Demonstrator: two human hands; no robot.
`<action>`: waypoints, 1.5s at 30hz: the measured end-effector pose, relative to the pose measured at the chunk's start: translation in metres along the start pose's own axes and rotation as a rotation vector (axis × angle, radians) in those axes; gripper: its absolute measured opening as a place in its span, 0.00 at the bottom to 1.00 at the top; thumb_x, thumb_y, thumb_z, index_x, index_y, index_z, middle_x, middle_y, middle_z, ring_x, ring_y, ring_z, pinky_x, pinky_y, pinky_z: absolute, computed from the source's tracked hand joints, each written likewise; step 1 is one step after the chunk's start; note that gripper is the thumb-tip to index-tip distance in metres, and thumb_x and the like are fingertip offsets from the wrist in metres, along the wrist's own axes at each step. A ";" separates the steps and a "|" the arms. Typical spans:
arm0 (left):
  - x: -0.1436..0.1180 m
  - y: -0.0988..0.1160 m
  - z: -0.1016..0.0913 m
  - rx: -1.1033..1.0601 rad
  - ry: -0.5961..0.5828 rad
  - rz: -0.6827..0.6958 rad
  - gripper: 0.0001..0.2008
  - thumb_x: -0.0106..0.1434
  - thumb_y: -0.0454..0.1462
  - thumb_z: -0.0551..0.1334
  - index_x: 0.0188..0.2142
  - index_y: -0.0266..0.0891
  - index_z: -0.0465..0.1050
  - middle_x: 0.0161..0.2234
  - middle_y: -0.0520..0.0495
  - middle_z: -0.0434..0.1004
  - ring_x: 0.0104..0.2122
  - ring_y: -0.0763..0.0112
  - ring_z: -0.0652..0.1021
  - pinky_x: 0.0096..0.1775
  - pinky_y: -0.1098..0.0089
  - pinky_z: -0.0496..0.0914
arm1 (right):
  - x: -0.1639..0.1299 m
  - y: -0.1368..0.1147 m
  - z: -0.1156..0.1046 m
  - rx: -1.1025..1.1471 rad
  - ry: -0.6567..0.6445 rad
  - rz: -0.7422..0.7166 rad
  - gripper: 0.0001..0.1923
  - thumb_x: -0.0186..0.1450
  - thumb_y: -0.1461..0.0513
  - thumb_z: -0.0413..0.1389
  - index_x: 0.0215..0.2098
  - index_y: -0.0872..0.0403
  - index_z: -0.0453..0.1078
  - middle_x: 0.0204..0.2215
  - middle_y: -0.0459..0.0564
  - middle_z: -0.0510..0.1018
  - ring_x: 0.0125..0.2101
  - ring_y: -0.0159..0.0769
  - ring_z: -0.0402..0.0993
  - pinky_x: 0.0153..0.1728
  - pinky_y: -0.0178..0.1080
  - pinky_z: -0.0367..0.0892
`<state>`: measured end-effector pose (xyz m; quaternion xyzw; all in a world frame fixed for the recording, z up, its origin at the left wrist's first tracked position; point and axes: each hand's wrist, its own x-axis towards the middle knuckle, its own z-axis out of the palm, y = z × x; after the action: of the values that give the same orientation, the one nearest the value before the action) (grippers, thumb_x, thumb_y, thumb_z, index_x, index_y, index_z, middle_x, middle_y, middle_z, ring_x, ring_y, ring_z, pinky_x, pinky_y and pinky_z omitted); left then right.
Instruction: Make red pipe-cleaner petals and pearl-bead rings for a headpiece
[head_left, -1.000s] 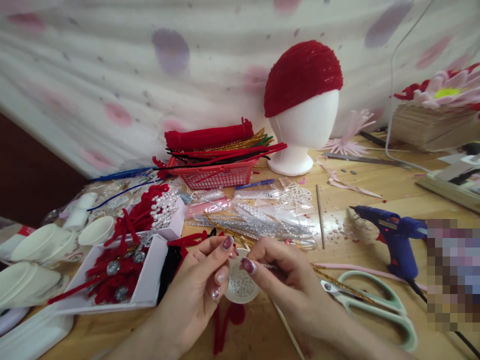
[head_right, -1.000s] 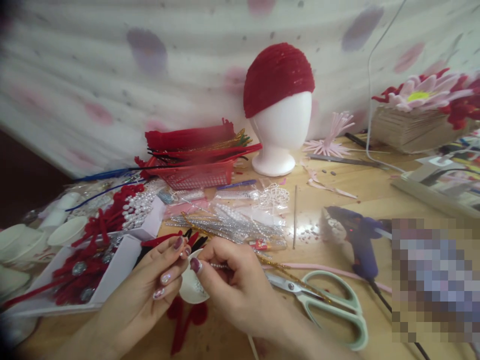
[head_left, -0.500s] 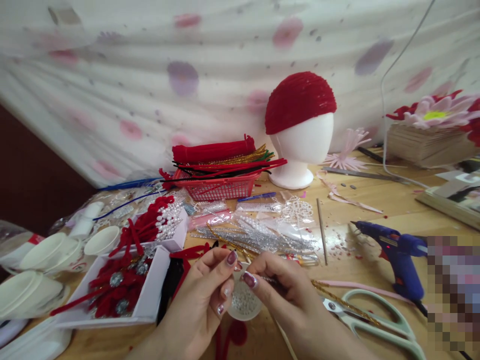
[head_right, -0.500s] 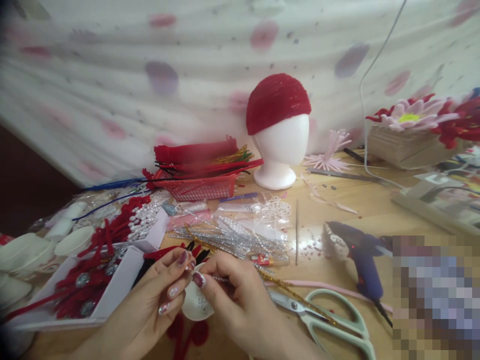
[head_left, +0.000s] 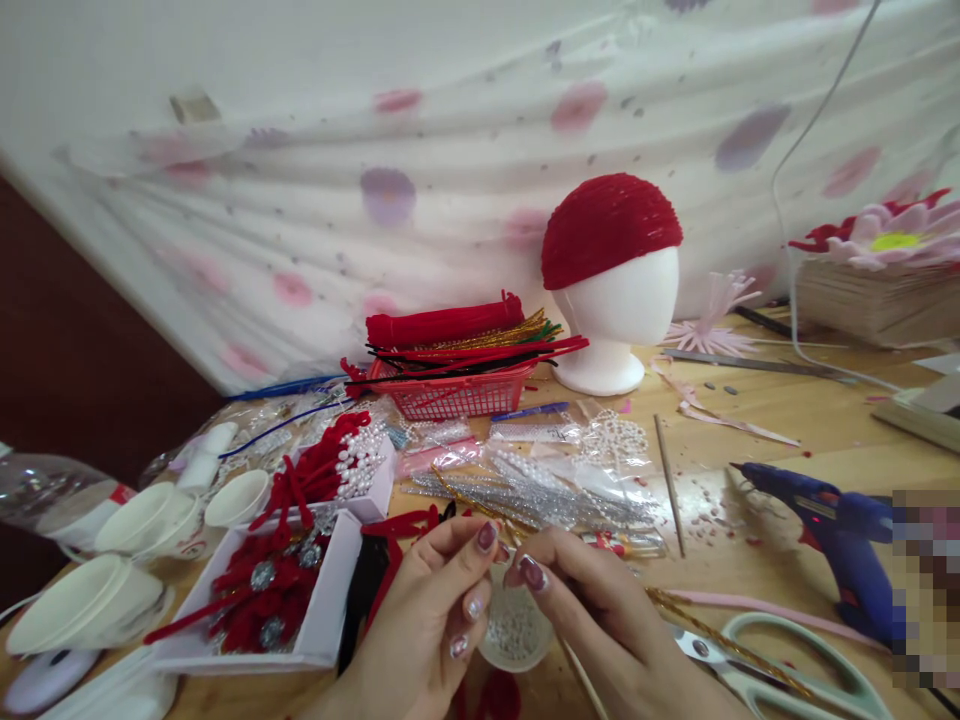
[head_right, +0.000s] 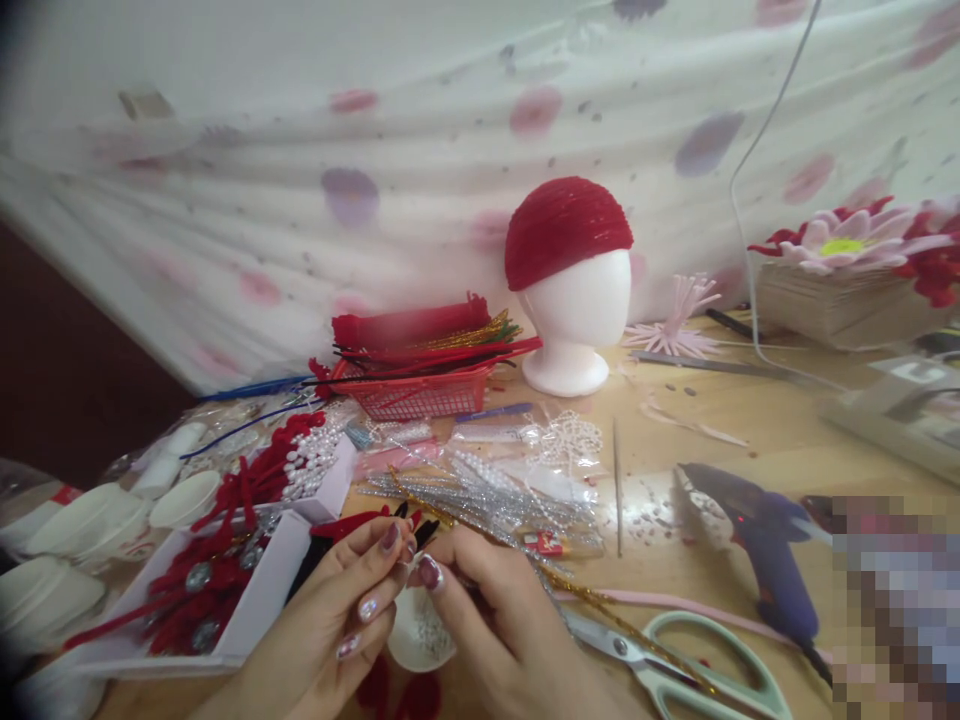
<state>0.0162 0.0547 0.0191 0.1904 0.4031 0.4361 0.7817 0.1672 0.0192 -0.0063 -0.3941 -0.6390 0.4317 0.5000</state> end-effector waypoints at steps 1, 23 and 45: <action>0.000 0.001 0.001 -0.002 0.002 0.005 0.23 0.30 0.39 0.83 0.24 0.33 0.78 0.18 0.55 0.76 0.10 0.91 0.62 0.10 0.88 0.53 | 0.000 0.000 0.000 -0.008 0.008 -0.004 0.13 0.74 0.58 0.49 0.33 0.52 0.68 0.27 0.44 0.71 0.28 0.32 0.65 0.30 0.33 0.64; 0.000 0.000 0.000 -0.010 -0.037 0.010 0.19 0.35 0.36 0.82 0.27 0.36 0.81 0.22 0.52 0.81 0.10 0.91 0.63 0.12 0.88 0.55 | 0.000 0.008 0.001 -0.010 0.041 -0.014 0.13 0.74 0.58 0.49 0.32 0.54 0.67 0.22 0.41 0.68 0.22 0.28 0.61 0.23 0.31 0.59; -0.004 0.007 0.001 0.092 -0.036 0.010 0.16 0.36 0.38 0.82 0.24 0.38 0.81 0.23 0.52 0.80 0.13 0.89 0.66 0.15 0.86 0.56 | 0.001 -0.003 -0.002 0.128 -0.165 0.085 0.06 0.72 0.59 0.52 0.43 0.54 0.66 0.35 0.50 0.76 0.30 0.32 0.70 0.30 0.34 0.67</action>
<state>0.0118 0.0548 0.0262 0.2358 0.4076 0.4175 0.7771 0.1687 0.0198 -0.0030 -0.3514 -0.6318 0.5234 0.4509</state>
